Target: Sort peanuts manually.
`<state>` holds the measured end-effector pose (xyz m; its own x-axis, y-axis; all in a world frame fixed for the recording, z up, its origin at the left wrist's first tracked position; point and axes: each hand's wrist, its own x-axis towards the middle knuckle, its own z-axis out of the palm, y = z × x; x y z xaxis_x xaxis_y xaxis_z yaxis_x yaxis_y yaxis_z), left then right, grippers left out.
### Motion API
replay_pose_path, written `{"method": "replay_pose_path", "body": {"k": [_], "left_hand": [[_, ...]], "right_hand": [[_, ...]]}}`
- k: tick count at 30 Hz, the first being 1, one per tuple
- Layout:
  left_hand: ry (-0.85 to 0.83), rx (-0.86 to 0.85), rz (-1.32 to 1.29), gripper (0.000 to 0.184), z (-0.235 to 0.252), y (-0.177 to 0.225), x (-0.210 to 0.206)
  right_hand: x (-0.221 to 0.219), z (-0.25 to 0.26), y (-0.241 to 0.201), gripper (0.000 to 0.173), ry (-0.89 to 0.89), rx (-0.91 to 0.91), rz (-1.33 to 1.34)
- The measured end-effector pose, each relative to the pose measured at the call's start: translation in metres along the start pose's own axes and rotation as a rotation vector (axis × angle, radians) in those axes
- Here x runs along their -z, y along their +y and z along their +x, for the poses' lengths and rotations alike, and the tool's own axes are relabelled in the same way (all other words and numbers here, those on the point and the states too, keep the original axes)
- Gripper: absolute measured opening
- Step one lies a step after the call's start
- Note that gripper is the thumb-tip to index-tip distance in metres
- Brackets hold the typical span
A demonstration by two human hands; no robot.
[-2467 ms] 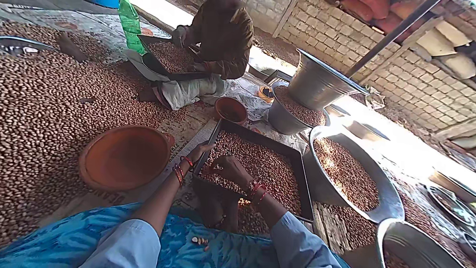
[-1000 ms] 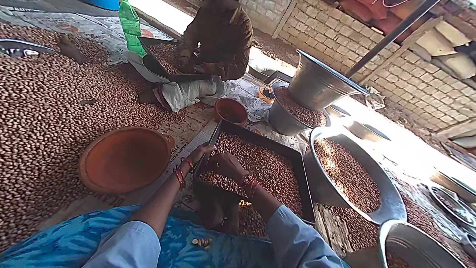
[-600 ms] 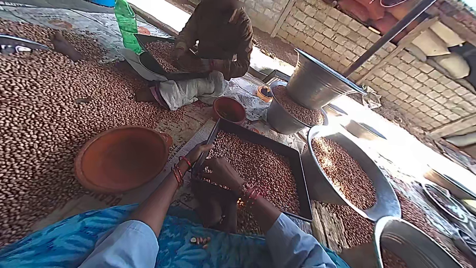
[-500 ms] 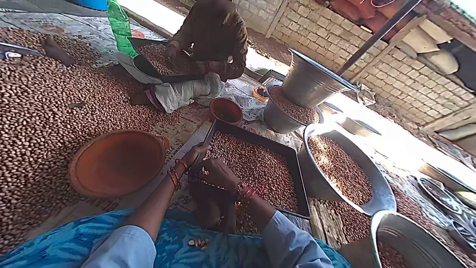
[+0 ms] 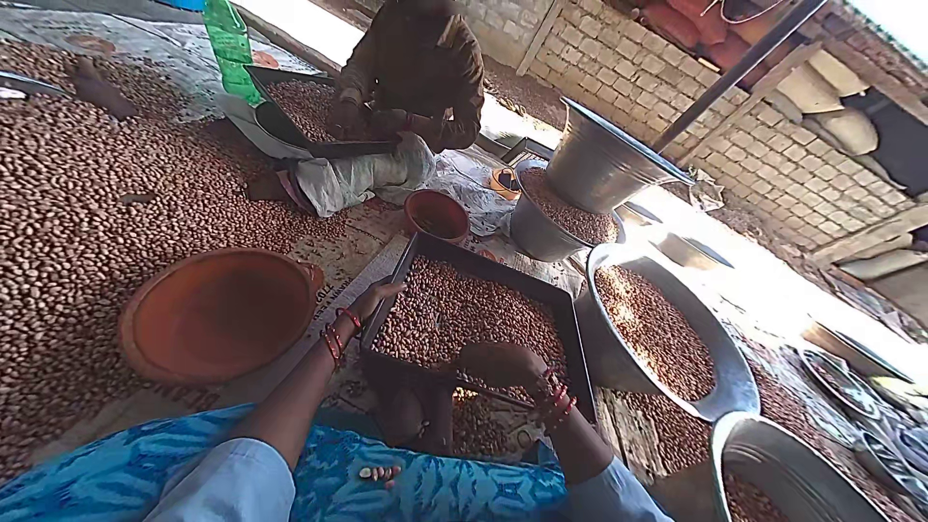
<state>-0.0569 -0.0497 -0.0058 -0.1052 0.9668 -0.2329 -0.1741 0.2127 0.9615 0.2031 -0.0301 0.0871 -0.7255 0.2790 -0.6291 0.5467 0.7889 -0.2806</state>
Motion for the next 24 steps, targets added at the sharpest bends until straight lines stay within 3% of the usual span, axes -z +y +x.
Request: {"method": "replay_pose_path", "body": {"k": [4,7,10,13,16,18,21,22,24], "left_hand": [[0.016,0.003,0.011,0.034,-0.001,0.0,-0.002],[0.018,0.0,-0.006,0.033,-0.001,-0.001,-0.002],[0.005,0.002,-0.057,0.031,0.001,-0.004,0.0],[0.001,0.01,-0.069,0.029,0.002,-0.003,0.001],[-0.017,0.014,-0.031,0.029,0.004,0.0,0.004],[-0.022,0.026,-0.014,0.029,0.006,0.0,0.004],[-0.019,0.029,-0.015,0.03,0.007,0.0,0.003],[-0.018,0.029,-0.022,0.031,0.008,-0.001,0.003],[-0.008,0.028,-0.027,0.029,0.008,-0.003,0.003]], "right_hand": [[0.002,0.063,0.001,0.046,0.178,0.177,0.018],[0.024,0.101,0.016,0.052,0.423,0.132,0.1],[0.048,0.107,0.042,0.051,0.534,-0.098,0.119],[0.06,0.075,0.05,0.045,0.574,-0.373,0.117],[0.054,0.044,0.047,0.039,0.509,-0.667,0.072],[0.039,0.04,0.039,0.037,0.402,-0.754,0.052],[0.01,0.05,0.002,0.05,0.306,-0.614,0.033],[0.004,0.054,-0.01,0.054,0.309,-0.502,0.056],[-0.001,0.056,-0.022,0.047,0.395,-0.215,0.163]]}}
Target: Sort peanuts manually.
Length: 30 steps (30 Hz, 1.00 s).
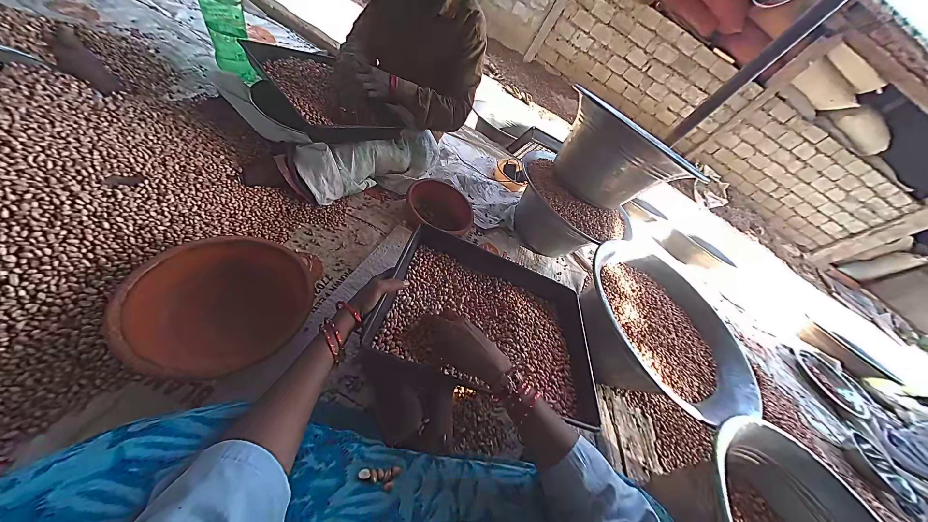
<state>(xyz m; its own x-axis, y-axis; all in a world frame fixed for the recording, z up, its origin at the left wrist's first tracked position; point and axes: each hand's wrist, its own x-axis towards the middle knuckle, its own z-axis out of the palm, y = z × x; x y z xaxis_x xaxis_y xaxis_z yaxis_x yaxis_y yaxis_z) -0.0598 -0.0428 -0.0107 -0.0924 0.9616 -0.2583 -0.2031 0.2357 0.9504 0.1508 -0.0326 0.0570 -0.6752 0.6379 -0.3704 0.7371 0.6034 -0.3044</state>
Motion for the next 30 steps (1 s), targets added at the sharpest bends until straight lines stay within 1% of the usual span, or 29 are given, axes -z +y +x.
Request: {"method": "replay_pose_path", "body": {"k": [1,2,3,4,6,8,9,13,17,19,20,23,24,25,28,30], "left_hand": [[0.006,0.0,-0.003,0.029,0.0,0.0,0.0],[0.01,-0.002,-0.002,0.028,-0.001,0.0,-0.001],[0.006,-0.002,-0.005,0.029,-0.004,0.001,-0.002],[0.004,0.002,-0.006,0.03,-0.005,0.002,-0.002],[0.011,0.0,-0.005,0.029,-0.005,0.002,-0.002],[0.009,-0.01,-0.017,0.029,-0.004,0.001,-0.002],[0.01,-0.017,-0.028,0.028,-0.003,-0.001,-0.002],[-0.004,-0.004,-0.038,0.028,-0.001,-0.003,-0.001],[-0.01,0.0,-0.018,0.029,-0.001,-0.002,0.001],[-0.016,0.0,-0.012,0.029,-0.001,-0.001,0.001],[-0.014,-0.001,-0.012,0.029,-0.001,-0.001,0.0],[-0.011,-0.002,-0.01,0.029,0.0,-0.001,0.001],[-0.008,0.0,-0.009,0.03,-0.001,-0.001,0.002],[-0.008,0.004,-0.009,0.031,-0.001,-0.001,0.002],[-0.003,0.01,-0.001,0.028,0.001,-0.001,0.002],[-0.003,0.014,-0.016,0.027,0.0,-0.001,0.0]], "right_hand": [[0.003,0.001,0.0,0.041,0.054,0.11,0.085],[0.009,0.004,0.003,0.038,0.12,0.181,0.132],[0.017,0.007,0.01,0.035,0.208,0.209,0.151],[0.027,0.011,0.019,0.033,0.292,0.183,0.147],[0.044,0.022,0.043,0.03,0.406,0.026,0.094],[0.055,0.032,0.065,0.027,0.415,-0.12,0.065],[0.056,0.035,0.072,0.026,0.404,-0.158,0.062],[0.043,0.05,0.082,0.025,0.363,-0.179,0.051],[0.027,0.072,0.087,0.034,0.332,-0.183,0.049],[0.025,0.075,0.091,0.037,0.356,-0.146,0.099],[0.027,0.072,0.092,0.035,0.378,-0.127,0.145],[0.036,0.054,0.092,0.026,0.512,-0.114,0.447],[0.037,0.046,0.092,0.025,0.534,-0.109,0.48],[0.038,0.038,0.089,0.026,0.508,-0.107,0.433],[0.032,0.016,0.073,0.027,0.302,-0.067,0.139],[0.02,0.012,0.064,0.027,0.193,-0.082,0.032]]}}
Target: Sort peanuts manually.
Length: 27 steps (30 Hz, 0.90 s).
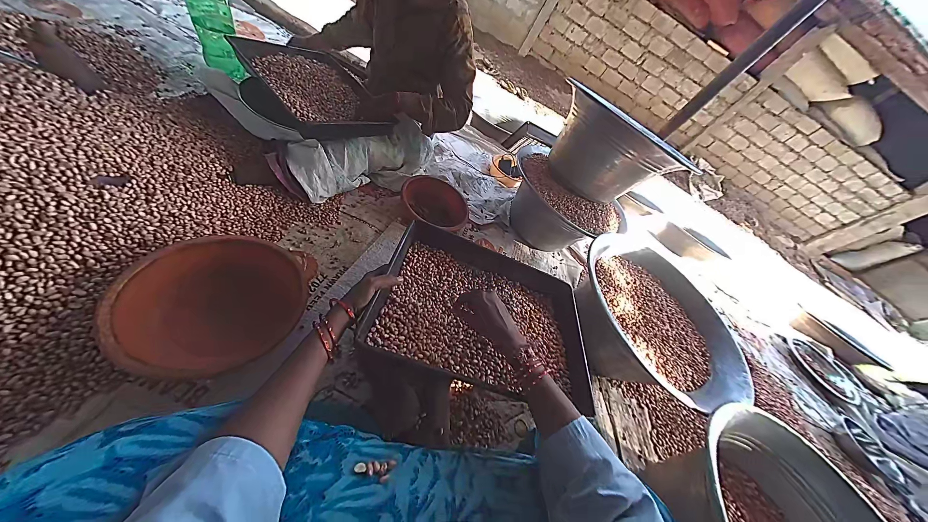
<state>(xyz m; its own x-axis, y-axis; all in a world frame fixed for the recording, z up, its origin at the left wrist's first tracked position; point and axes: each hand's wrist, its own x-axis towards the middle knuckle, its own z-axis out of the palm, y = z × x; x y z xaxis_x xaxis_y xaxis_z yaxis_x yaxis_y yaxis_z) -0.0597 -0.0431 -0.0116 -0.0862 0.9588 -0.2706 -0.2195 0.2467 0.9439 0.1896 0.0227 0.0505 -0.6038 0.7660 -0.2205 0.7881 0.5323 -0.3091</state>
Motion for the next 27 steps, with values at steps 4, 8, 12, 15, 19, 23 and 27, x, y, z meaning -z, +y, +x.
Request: {"method": "replay_pose_path", "body": {"k": [4,8,12,15,19,23,27], "left_hand": [[0.022,-0.015,0.009,0.027,-0.004,0.001,-0.002],[0.034,-0.012,0.038,0.028,-0.004,0.0,-0.002],[0.036,-0.008,0.035,0.029,-0.008,0.004,-0.005],[0.037,-0.001,0.027,0.029,-0.01,0.005,-0.004],[0.024,-0.026,0.013,0.027,-0.007,0.002,-0.003],[0.027,0.006,0.019,0.027,-0.005,0.004,-0.003],[0.039,0.021,0.023,0.026,-0.008,0.006,-0.005]], "right_hand": [[-0.012,0.003,-0.006,0.026,-0.067,-0.023,-0.112],[-0.013,0.002,-0.008,0.026,-0.062,0.021,-0.139],[-0.019,0.002,-0.003,0.025,-0.044,0.074,-0.155],[-0.018,0.005,0.004,0.027,-0.071,0.044,-0.056],[-0.014,0.006,0.016,0.03,0.085,-0.027,0.43],[-0.012,0.003,-0.007,0.026,0.032,0.027,0.369],[-0.026,0.005,-0.028,0.033,-0.06,0.06,0.082]]}}
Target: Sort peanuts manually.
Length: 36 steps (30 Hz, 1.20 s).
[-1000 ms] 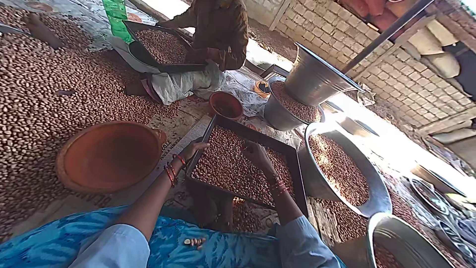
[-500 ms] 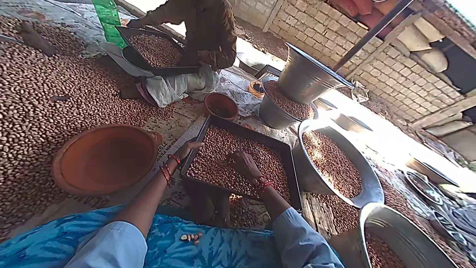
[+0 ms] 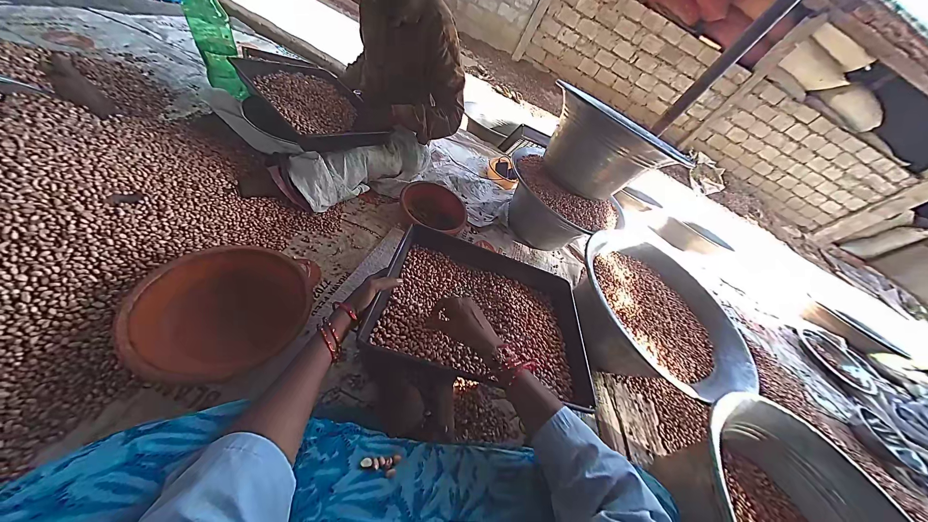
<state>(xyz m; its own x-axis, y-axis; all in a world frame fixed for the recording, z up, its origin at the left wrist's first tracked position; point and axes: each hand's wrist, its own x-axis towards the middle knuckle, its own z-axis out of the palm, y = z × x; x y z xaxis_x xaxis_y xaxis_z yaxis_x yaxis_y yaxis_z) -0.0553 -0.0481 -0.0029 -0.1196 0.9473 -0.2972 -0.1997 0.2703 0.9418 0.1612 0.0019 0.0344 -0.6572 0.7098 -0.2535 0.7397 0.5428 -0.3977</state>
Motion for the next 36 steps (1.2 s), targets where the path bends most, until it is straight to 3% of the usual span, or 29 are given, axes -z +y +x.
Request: {"method": "replay_pose_path", "body": {"k": [4,8,11,13,14,16,20,22,24,27,30,34,36], "left_hand": [[0.002,-0.013,-0.004,0.026,0.001,-0.002,0.001],[0.017,-0.03,0.001,0.029,-0.001,-0.001,-0.002],[0.019,-0.056,-0.014,0.03,0.002,-0.003,-0.001],[0.014,-0.053,-0.007,0.03,0.001,-0.002,-0.001],[0.01,-0.042,-0.002,0.03,-0.001,-0.001,-0.001],[0.006,-0.035,-0.003,0.031,-0.002,-0.001,-0.002],[0.019,-0.04,-0.021,0.031,-0.001,-0.001,-0.003],[0.022,-0.021,-0.029,0.031,-0.006,0.002,-0.004],[0.018,-0.019,-0.029,0.032,-0.006,0.003,-0.005],[0.02,-0.023,-0.018,0.032,-0.004,0.002,-0.004],[0.017,-0.021,-0.023,0.033,-0.003,0.001,-0.002],[0.02,-0.033,-0.022,0.031,-0.002,0.001,-0.002],[0.014,-0.039,0.003,0.029,-0.002,0.001,-0.002]], "right_hand": [[-0.007,0.005,-0.005,0.033,-0.049,-0.041,-0.033],[0.0,-0.003,0.0,0.028,-0.093,0.089,-0.025],[0.03,-0.03,-0.001,0.022,-0.292,0.333,0.238],[0.051,-0.048,0.007,0.023,-0.44,0.395,0.437],[0.061,-0.052,0.015,0.026,-0.441,0.369,0.442],[0.077,-0.049,0.041,0.029,-0.27,0.222,0.256],[0.093,-0.021,0.087,0.036,0.117,-0.301,-0.161],[0.088,-0.006,0.086,0.038,0.141,-0.473,-0.241],[0.071,0.009,0.072,0.046,0.106,-0.515,-0.274],[0.032,0.017,0.024,0.06,0.029,-0.415,-0.298],[0.001,0.004,-0.021,0.062,-0.067,-0.149,-0.233],[0.005,-0.003,-0.023,0.038,-0.037,0.24,0.075],[0.027,-0.002,-0.008,0.029,0.062,0.186,0.11]]}}
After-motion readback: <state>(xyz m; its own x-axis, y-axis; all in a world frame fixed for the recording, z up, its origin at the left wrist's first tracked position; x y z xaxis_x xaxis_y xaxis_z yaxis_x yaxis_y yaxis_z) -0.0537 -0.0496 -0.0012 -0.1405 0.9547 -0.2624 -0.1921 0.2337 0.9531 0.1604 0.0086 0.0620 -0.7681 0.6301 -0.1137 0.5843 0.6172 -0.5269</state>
